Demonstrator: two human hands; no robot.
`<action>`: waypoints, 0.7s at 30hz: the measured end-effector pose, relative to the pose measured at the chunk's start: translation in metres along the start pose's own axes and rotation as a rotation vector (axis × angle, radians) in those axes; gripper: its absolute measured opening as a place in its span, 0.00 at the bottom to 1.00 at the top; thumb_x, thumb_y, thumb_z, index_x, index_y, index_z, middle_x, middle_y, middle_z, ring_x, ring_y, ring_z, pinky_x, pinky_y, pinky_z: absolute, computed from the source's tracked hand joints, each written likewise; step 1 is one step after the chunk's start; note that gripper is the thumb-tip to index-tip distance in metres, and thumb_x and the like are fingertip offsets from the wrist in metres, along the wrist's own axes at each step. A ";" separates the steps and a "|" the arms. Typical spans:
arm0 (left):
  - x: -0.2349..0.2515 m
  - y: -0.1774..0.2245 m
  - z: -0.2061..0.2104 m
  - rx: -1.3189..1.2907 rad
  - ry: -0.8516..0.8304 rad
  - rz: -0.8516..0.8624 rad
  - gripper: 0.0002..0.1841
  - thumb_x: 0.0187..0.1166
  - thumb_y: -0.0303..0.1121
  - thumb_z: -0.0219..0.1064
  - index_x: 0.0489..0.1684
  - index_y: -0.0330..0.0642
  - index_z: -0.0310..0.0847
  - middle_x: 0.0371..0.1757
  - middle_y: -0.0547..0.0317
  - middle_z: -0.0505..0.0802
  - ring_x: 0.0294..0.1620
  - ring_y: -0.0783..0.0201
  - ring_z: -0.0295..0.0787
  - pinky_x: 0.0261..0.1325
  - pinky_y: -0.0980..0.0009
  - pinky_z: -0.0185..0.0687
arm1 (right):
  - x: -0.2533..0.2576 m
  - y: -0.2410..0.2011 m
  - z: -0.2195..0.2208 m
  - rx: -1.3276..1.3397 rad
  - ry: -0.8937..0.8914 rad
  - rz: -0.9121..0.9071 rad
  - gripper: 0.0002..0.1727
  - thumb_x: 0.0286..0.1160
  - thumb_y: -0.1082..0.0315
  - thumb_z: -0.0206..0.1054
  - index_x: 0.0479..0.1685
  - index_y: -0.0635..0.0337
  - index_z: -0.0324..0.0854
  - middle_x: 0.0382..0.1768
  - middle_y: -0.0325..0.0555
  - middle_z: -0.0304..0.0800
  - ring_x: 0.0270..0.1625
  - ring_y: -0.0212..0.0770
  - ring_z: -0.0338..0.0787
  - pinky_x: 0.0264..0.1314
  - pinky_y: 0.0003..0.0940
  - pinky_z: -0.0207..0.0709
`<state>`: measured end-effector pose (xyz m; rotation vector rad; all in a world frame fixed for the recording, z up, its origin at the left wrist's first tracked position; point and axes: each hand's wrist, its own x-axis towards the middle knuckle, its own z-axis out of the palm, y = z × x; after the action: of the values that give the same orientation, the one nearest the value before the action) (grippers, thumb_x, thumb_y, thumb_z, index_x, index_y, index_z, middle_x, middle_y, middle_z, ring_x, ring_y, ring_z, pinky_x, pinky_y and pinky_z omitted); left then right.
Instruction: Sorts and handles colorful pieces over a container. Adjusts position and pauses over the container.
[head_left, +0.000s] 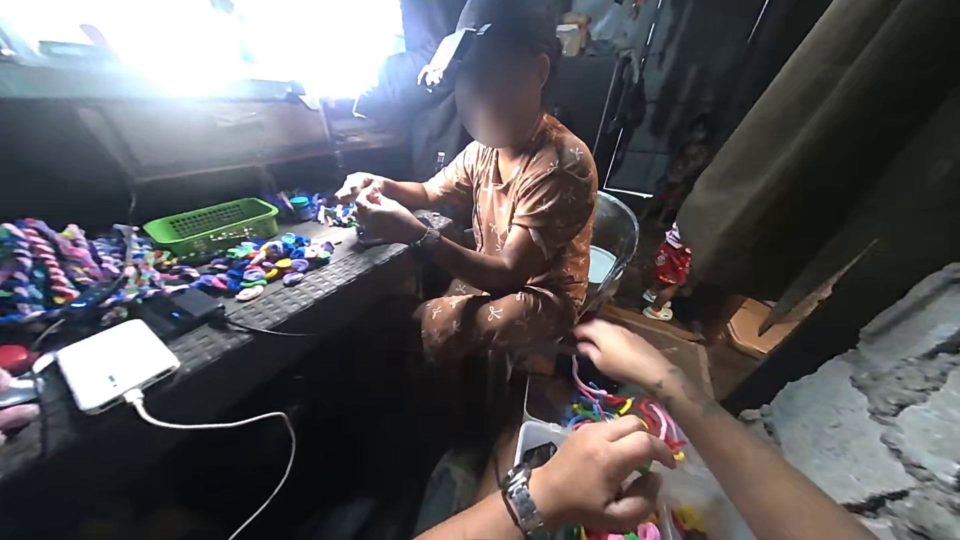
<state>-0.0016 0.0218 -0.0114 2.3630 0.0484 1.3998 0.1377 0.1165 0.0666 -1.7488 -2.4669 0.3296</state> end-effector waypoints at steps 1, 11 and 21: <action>0.000 0.000 0.000 -0.018 -0.020 0.012 0.14 0.79 0.30 0.55 0.47 0.29 0.84 0.41 0.42 0.88 0.42 0.54 0.87 0.48 0.64 0.85 | 0.014 -0.012 0.004 0.137 0.153 -0.078 0.27 0.86 0.65 0.58 0.81 0.68 0.71 0.80 0.67 0.72 0.81 0.59 0.75 0.83 0.55 0.67; 0.000 0.002 0.003 0.119 0.112 -0.162 0.14 0.78 0.19 0.56 0.53 0.38 0.85 0.56 0.44 0.83 0.49 0.62 0.85 0.54 0.71 0.86 | -0.080 -0.108 -0.056 0.420 -0.311 0.070 0.21 0.93 0.75 0.46 0.74 0.64 0.79 0.71 0.52 0.85 0.70 0.41 0.83 0.77 0.36 0.68; 0.004 -0.002 0.002 0.183 0.297 -0.257 0.14 0.89 0.34 0.58 0.54 0.48 0.92 0.68 0.54 0.89 0.74 0.59 0.78 0.81 0.58 0.64 | -0.146 -0.044 0.004 1.574 -0.064 0.208 0.20 0.87 0.81 0.37 0.67 0.66 0.71 0.49 0.45 0.88 0.47 0.36 0.91 0.52 0.34 0.85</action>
<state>0.0026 0.0242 -0.0096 2.1686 0.5629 1.6584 0.1457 -0.0351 0.0797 -1.1087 -1.1066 1.6877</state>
